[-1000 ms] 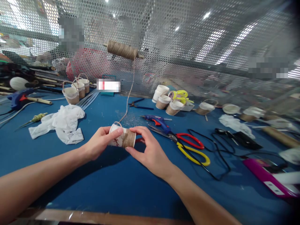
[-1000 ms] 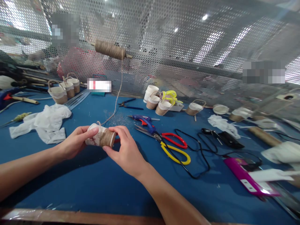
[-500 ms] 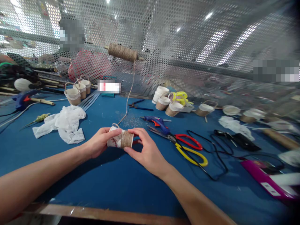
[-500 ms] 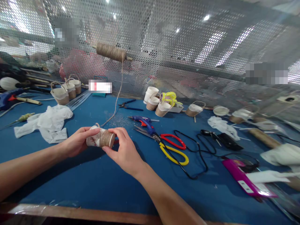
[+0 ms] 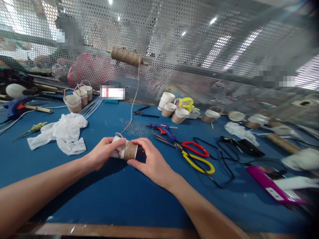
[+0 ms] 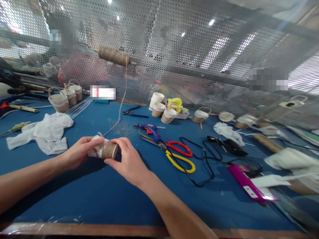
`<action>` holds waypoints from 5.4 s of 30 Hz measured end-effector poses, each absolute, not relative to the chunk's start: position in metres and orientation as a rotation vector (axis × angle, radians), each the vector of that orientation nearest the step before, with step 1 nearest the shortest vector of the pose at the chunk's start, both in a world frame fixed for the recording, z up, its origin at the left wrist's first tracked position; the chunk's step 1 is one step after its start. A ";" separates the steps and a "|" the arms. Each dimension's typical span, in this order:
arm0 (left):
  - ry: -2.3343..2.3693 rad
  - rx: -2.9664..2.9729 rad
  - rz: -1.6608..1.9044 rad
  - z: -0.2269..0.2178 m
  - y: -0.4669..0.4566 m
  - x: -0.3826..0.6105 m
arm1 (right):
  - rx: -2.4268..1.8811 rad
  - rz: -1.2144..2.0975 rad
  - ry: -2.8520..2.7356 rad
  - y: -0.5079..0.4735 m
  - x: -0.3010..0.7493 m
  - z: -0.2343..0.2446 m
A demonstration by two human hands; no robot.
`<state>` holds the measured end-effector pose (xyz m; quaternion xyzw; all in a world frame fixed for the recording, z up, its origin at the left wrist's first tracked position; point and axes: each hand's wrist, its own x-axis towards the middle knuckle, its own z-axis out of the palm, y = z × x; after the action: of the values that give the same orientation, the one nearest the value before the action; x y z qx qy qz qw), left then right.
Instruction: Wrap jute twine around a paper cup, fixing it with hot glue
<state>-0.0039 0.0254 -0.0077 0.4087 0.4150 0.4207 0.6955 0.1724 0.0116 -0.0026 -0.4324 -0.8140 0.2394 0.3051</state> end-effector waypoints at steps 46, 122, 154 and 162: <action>1.109 1.173 0.899 -0.009 0.028 -0.003 | -1.487 1.006 -1.844 0.000 0.218 0.039; 1.262 1.493 0.754 0.000 0.032 0.000 | -1.381 0.305 -2.420 -0.016 0.213 0.042; 1.270 1.571 0.758 -0.003 0.029 -0.002 | -1.484 0.252 -2.406 -0.014 0.213 0.044; 1.250 1.583 0.743 -0.006 0.027 -0.002 | -1.637 0.487 -2.297 -0.012 0.215 0.043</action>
<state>-0.0019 0.0274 -0.0059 0.6476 0.5116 0.3039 0.4760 0.2150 -0.0118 0.0433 -0.5664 -0.7947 0.1684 0.1393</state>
